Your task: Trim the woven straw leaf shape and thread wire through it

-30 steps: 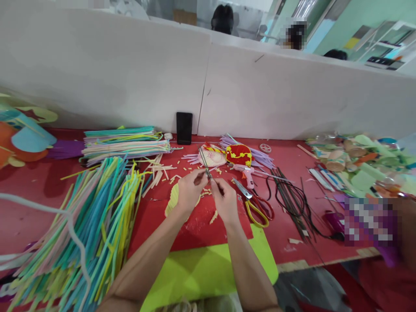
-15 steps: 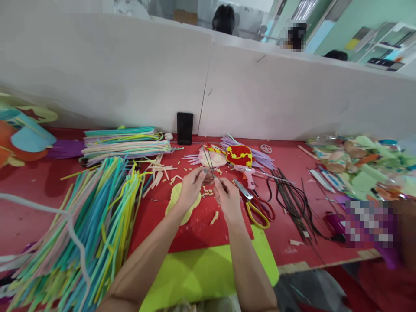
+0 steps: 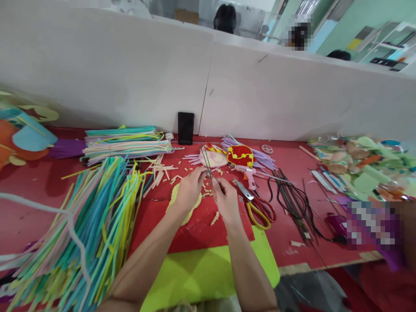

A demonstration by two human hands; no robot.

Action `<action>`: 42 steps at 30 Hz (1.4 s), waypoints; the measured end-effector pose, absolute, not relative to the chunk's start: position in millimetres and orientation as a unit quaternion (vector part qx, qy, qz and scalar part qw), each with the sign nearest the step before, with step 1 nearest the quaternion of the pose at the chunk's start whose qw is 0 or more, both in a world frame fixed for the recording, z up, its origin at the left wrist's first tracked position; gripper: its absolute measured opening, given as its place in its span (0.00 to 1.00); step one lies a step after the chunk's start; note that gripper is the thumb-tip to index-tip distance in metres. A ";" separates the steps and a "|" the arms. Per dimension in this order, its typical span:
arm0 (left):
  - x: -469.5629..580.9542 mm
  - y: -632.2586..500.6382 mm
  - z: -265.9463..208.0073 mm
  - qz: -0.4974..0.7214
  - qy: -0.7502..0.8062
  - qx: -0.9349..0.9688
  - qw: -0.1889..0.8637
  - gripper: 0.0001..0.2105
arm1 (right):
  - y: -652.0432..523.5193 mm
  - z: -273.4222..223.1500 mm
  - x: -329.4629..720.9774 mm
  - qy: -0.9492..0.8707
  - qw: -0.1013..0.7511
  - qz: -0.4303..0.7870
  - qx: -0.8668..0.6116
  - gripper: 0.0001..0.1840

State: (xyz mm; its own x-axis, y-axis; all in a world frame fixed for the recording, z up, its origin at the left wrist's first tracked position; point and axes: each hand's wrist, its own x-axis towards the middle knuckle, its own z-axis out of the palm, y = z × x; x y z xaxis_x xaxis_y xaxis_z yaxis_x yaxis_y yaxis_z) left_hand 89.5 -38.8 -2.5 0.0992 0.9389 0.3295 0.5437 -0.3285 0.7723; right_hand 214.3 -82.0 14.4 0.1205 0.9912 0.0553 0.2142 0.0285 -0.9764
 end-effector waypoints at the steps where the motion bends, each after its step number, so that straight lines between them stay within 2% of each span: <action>1: 88.6 -39.6 -3.6 0.389 0.537 0.721 0.204 0.12 | -82.3 14.6 214.7 -0.544 0.478 0.371 -0.581 0.15; 4: 82.8 -39.3 -8.2 0.322 0.523 0.781 0.111 0.13 | -81.6 14.2 215.8 -0.581 0.459 0.311 -0.596 0.14; 8: 75.9 -35.9 -13.9 0.296 0.474 0.828 0.042 0.12 | -78.8 13.0 215.7 -0.599 0.446 0.303 -0.592 0.15; 15: 69.4 -23.7 -17.9 0.395 0.491 0.776 0.044 0.09 | -82.2 4.3 202.8 -0.596 0.463 0.286 -0.590 0.13; 19: 38.4 -2.1 -20.4 0.460 0.552 0.693 0.047 0.11 | -94.4 -4.9 200.2 -0.580 0.458 0.354 -0.573 0.14; 22: 12.5 12.6 -21.5 0.609 0.549 0.546 0.173 0.10 | -103.0 -8.1 208.8 -0.545 0.450 0.440 -0.554 0.15; 23: 7.9 15.5 -22.0 0.622 0.543 0.529 0.195 0.11 | -104.1 -8.0 213.1 -0.533 0.449 0.463 -0.548 0.15; 25: 9.1 17.4 -24.0 0.611 0.523 0.534 0.258 0.10 | -103.0 -6.4 221.9 -0.509 0.457 0.482 -0.547 0.15; 28: 36.9 10.7 -32.0 0.519 0.485 0.597 0.373 0.05 | -94.1 -3.7 232.6 -0.487 0.488 0.453 -0.565 0.17; 29: 50.7 6.6 -36.0 0.463 0.470 0.632 0.407 0.05 | -90.1 -3.6 235.4 -0.485 0.496 0.437 -0.572 0.17; 31: 79.5 -2.7 -44.9 0.432 0.452 0.652 0.430 0.10 | -82.3 -5.3 240.4 -0.490 0.505 0.405 -0.584 0.18; 33: 104.4 -12.1 -52.2 0.428 0.451 0.652 0.434 0.17 | -75.9 -9.3 245.0 -0.501 0.506 0.378 -0.591 0.18; 35: 122.0 -20.3 -55.0 0.464 0.436 0.602 0.481 0.14 | -71.6 -14.3 248.9 -0.517 0.501 0.355 -0.597 0.18; 38: 133.3 -27.8 -49.3 0.502 0.353 0.494 0.616 0.17 | -69.7 -19.1 250.9 -0.545 0.483 0.328 -0.602 0.17; 42: 123.0 -24.2 -33.6 0.496 0.350 0.468 0.643 0.12 | -74.9 -16.4 244.1 -0.585 0.460 0.314 -0.589 0.16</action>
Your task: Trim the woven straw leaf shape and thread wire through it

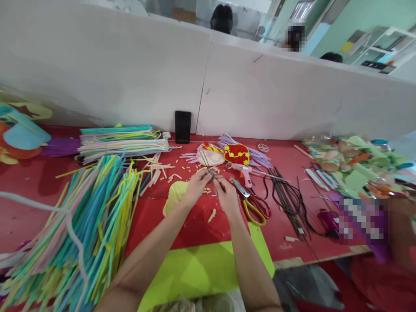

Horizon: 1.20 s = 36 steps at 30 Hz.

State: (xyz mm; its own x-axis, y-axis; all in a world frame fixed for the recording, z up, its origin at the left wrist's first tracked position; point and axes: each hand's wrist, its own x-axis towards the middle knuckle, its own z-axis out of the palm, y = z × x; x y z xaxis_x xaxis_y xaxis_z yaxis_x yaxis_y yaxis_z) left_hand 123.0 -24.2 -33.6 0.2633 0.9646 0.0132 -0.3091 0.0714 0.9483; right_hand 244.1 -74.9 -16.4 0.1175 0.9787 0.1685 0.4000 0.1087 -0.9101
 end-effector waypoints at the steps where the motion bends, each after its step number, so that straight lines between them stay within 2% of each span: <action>1: 117.2 -21.2 -30.0 0.493 0.355 0.466 0.644 0.12 | -76.9 -14.8 241.4 -0.595 0.454 0.308 -0.588 0.16; 11: 75.7 -1.1 -14.7 0.576 0.368 0.389 0.618 0.11 | -94.8 -0.9 227.0 -0.655 0.399 0.275 -0.580 0.15; 15: 41.7 14.4 -19.8 0.667 0.411 0.329 0.528 0.09 | -107.6 -0.2 237.8 -0.643 0.380 0.307 -0.590 0.15; 17: 28.6 20.5 -22.0 0.671 0.421 0.331 0.512 0.08 | -109.6 -2.2 245.4 -0.602 0.398 0.344 -0.601 0.16; 20: 37.7 18.1 -23.3 0.611 0.421 0.395 0.542 0.10 | -99.3 -5.1 253.4 -0.494 0.485 0.419 -0.587 0.16; 23: 75.5 1.9 -22.8 0.500 0.388 0.471 0.615 0.20 | -76.5 -5.2 255.0 -0.412 0.575 0.441 -0.552 0.16; 25: 101.4 -12.2 -21.3 0.464 0.375 0.496 0.631 0.18 | -60.4 -4.5 254.5 -0.394 0.605 0.426 -0.545 0.17; 30: 124.3 -34.8 -12.1 0.332 0.324 0.536 0.705 0.11 | -34.2 -3.3 253.5 -0.406 0.625 0.361 -0.560 0.17; 36: 105.1 -28.1 -4.7 0.305 0.311 0.537 0.722 0.15 | -20.3 -1.0 254.4 -0.412 0.625 0.404 -0.526 0.16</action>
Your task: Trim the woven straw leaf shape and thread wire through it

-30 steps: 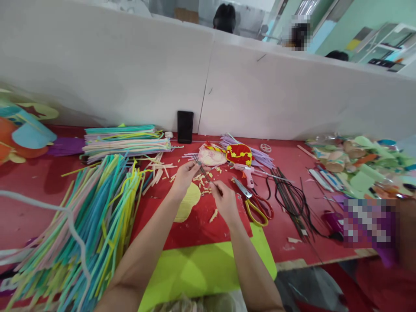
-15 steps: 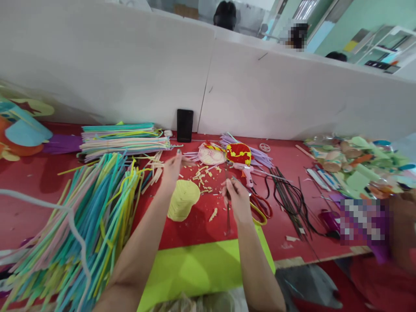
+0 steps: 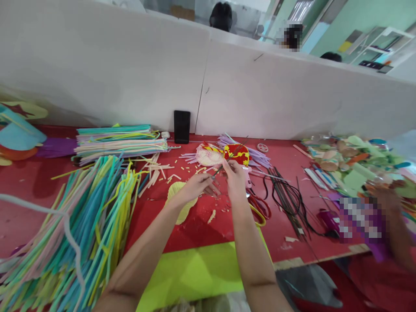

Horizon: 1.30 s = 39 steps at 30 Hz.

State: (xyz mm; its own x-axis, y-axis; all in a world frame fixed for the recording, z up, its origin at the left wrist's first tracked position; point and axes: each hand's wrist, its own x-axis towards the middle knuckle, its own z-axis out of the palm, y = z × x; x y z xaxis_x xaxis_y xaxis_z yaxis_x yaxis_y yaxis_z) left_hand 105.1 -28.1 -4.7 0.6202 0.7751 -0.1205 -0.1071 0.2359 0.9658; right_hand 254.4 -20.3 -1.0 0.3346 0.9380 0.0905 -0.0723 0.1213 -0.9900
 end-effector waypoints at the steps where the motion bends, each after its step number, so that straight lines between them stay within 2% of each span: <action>1: 103.4 -26.7 -4.4 0.307 0.309 0.536 0.723 0.16 | -18.0 -0.4 254.6 -0.420 0.622 0.405 -0.522 0.15; 6: 103.1 -22.2 -4.8 0.356 0.324 0.496 0.723 0.18 | -7.9 5.2 249.9 -0.453 0.600 0.406 -0.520 0.16; 15: 101.8 -11.5 -17.3 0.415 0.406 0.507 0.637 0.11 | -2.6 11.0 243.0 -0.527 0.552 0.414 -0.496 0.13; 23: 97.3 -10.2 -23.7 0.400 0.418 0.606 0.547 0.09 | 3.3 2.4 252.7 -0.527 0.550 0.386 -0.520 0.15; 29: 91.4 -11.5 -18.0 0.365 0.353 0.654 0.560 0.12 | 5.3 -0.1 258.4 -0.534 0.537 0.389 -0.525 0.15; 33: 81.9 -7.1 -18.0 0.385 0.423 0.661 0.486 0.12 | 5.9 -0.1 263.7 -0.499 0.561 0.400 -0.525 0.15; 37: 61.1 0.9 -18.1 0.366 0.513 0.670 0.393 0.06 | 6.5 -0.1 269.9 -0.463 0.579 0.404 -0.536 0.15; 39: 52.0 3.7 -16.7 0.331 0.537 0.692 0.353 0.10 | 6.7 -0.3 270.8 -0.465 0.574 0.404 -0.538 0.15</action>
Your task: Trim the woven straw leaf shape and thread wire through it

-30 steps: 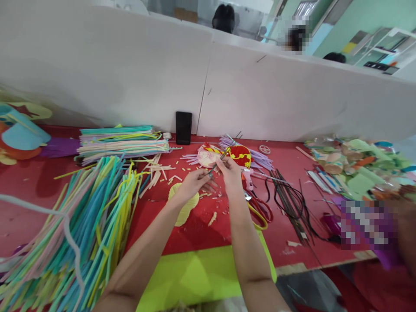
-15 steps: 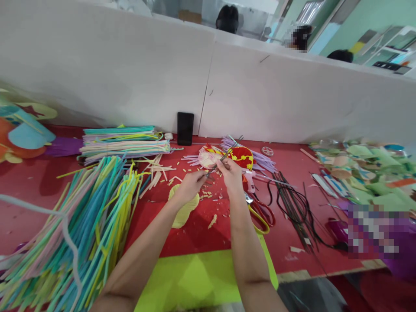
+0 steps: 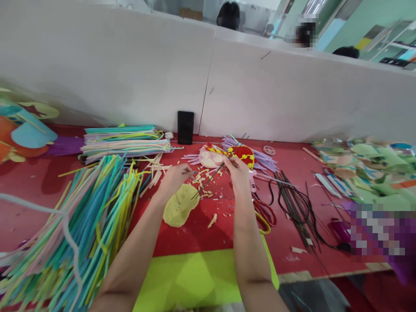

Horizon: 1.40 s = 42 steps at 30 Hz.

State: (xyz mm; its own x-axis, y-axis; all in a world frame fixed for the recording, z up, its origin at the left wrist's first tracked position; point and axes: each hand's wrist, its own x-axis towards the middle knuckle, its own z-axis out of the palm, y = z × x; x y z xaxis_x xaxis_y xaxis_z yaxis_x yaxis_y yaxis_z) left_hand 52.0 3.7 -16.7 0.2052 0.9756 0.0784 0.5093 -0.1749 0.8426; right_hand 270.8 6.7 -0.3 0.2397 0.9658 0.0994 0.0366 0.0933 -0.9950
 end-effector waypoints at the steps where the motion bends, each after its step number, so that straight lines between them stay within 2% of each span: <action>1: 49.5 4.4 -16.1 0.321 0.542 0.697 0.344 0.13 | 6.7 -0.4 270.6 -0.467 0.572 0.407 -0.537 0.15; 3: 50.2 4.5 -15.8 0.327 0.537 0.698 0.343 0.18 | 6.5 -0.2 268.9 -0.467 0.573 0.411 -0.534 0.15; 6: 62.8 2.6 -20.4 0.362 0.508 0.687 0.373 0.16 | 5.8 1.5 265.6 -0.456 0.590 0.409 -0.525 0.14; 11: 84.7 -1.0 -36.7 0.333 0.414 0.666 0.524 0.12 | 3.8 6.6 265.1 -0.463 0.591 0.397 -0.528 0.14; 14: 87.8 -2.4 -41.7 0.302 0.383 0.662 0.569 0.12 | 0.7 10.8 266.8 -0.492 0.574 0.386 -0.528 0.14; 18: 88.2 -4.3 -37.9 0.255 0.387 0.717 0.521 0.12 | -7.6 19.6 267.0 -0.563 0.535 0.359 -0.518 0.14; 24: 91.8 -7.0 -29.8 0.391 0.409 0.646 0.512 0.12 | -20.8 33.2 260.5 -0.629 0.478 0.355 -0.500 0.12; 29: 92.2 -7.0 -26.5 0.414 0.407 0.620 0.527 0.09 | -22.2 33.7 258.1 -0.643 0.472 0.331 -0.504 0.11; 42: 81.9 -4.3 -20.1 0.326 0.416 0.713 0.460 0.07 | -22.0 33.9 260.8 -0.641 0.474 0.332 -0.504 0.12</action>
State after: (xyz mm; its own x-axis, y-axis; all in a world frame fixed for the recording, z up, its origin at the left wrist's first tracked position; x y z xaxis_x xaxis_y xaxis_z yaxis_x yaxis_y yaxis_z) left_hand 81.9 -4.3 -20.1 0.4416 0.8934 0.0824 0.2933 -0.2305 0.9278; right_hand 260.8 -22.0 33.9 -0.0431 0.9608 0.2740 0.3315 0.2725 -0.9033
